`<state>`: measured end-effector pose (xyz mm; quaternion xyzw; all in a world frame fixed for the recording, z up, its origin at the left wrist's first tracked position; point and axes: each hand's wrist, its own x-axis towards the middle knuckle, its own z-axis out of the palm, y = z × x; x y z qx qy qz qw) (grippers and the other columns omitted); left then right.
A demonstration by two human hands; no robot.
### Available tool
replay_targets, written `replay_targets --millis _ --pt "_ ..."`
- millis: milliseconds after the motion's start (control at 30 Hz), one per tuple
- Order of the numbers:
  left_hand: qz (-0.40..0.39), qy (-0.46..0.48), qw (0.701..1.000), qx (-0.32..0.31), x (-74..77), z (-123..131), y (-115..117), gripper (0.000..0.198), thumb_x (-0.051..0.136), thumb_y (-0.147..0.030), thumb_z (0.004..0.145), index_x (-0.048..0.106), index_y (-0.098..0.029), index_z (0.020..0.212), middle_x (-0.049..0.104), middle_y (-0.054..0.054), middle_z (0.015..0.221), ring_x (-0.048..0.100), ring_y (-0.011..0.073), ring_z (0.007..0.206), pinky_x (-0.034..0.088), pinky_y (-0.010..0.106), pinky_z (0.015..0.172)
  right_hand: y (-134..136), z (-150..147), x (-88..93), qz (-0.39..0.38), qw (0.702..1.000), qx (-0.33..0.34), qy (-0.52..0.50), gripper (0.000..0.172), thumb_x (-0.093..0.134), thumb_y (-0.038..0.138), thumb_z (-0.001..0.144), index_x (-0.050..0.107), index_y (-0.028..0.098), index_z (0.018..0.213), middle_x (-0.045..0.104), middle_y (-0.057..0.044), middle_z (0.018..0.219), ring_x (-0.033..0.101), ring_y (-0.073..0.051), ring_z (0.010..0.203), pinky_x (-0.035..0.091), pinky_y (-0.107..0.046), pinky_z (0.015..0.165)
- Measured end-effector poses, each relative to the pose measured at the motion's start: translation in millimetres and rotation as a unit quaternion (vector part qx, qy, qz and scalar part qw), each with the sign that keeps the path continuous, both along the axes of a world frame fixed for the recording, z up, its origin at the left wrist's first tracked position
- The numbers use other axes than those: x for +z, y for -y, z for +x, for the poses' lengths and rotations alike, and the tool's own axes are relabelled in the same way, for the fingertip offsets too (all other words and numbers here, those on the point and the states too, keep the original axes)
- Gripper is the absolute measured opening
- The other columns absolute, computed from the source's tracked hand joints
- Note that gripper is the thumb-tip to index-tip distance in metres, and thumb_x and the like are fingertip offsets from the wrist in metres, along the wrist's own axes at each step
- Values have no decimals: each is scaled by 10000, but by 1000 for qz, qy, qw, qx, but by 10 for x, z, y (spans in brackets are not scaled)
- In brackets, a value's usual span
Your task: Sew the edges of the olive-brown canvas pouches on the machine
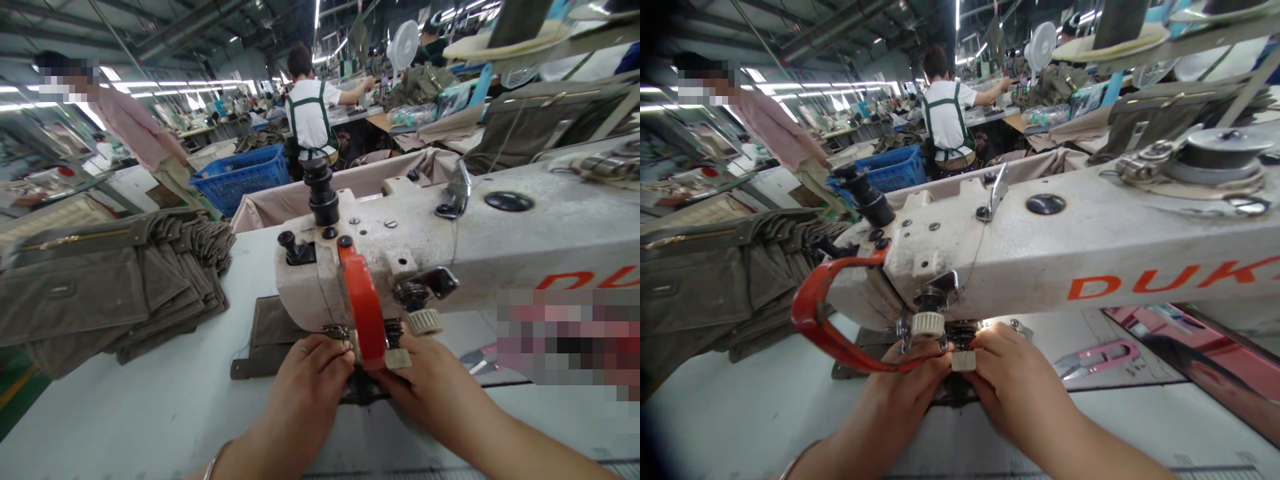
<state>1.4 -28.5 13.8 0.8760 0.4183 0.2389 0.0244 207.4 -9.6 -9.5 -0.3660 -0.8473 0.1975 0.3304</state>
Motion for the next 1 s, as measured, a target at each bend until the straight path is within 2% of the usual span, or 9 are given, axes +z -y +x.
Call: replay_targets --millis 300,500,600,733,867,1000 --pt "-4 23 1000 11 13 38 -9 171 491 -107 943 641 -187 957 702 43 980 643 204 901 543 365 830 -6 -24 118 23 999 -7 40 213 518 157 896 671 217 1031 678 -72 991 631 -212 919 524 -341 782" --pt "14 25 1000 3 4 37 -74 186 520 -56 892 630 -185 968 713 50 961 657 209 873 542 368 819 -27 -39 121 91 991 -20 94 242 551 113 857 702 231 1005 709 -78 946 663 -219 850 553 -338 745" --pt "14 32 999 7 -2 46 -126 195 542 -53 871 639 -196 962 715 53 961 662 210 880 540 362 825 -65 -49 109 102 988 -20 111 260 545 83 841 707 217 995 713 -86 952 664 -228 850 558 -353 756" --pt "11 42 999 33 14 82 -177 178 590 -42 845 655 -195 908 718 45 911 658 210 866 538 346 818 -114 -29 71 61 992 -25 111 253 536 99 858 690 172 1044 699 -110 982 651 -258 897 550 -389 784" --pt "20 30 998 58 30 115 -201 156 602 -57 853 659 -202 851 715 33 864 647 208 828 541 339 783 -141 -9 41 2 993 -36 111 222 512 123 880 694 174 998 676 -105 946 625 -268 907 526 -410 790" --pt "34 28 997 61 27 125 -223 147 596 -73 870 650 -198 814 709 36 823 640 203 794 541 326 753 -147 -11 33 -20 994 -42 103 215 509 122 879 695 161 979 664 -110 917 608 -272 902 505 -413 788"
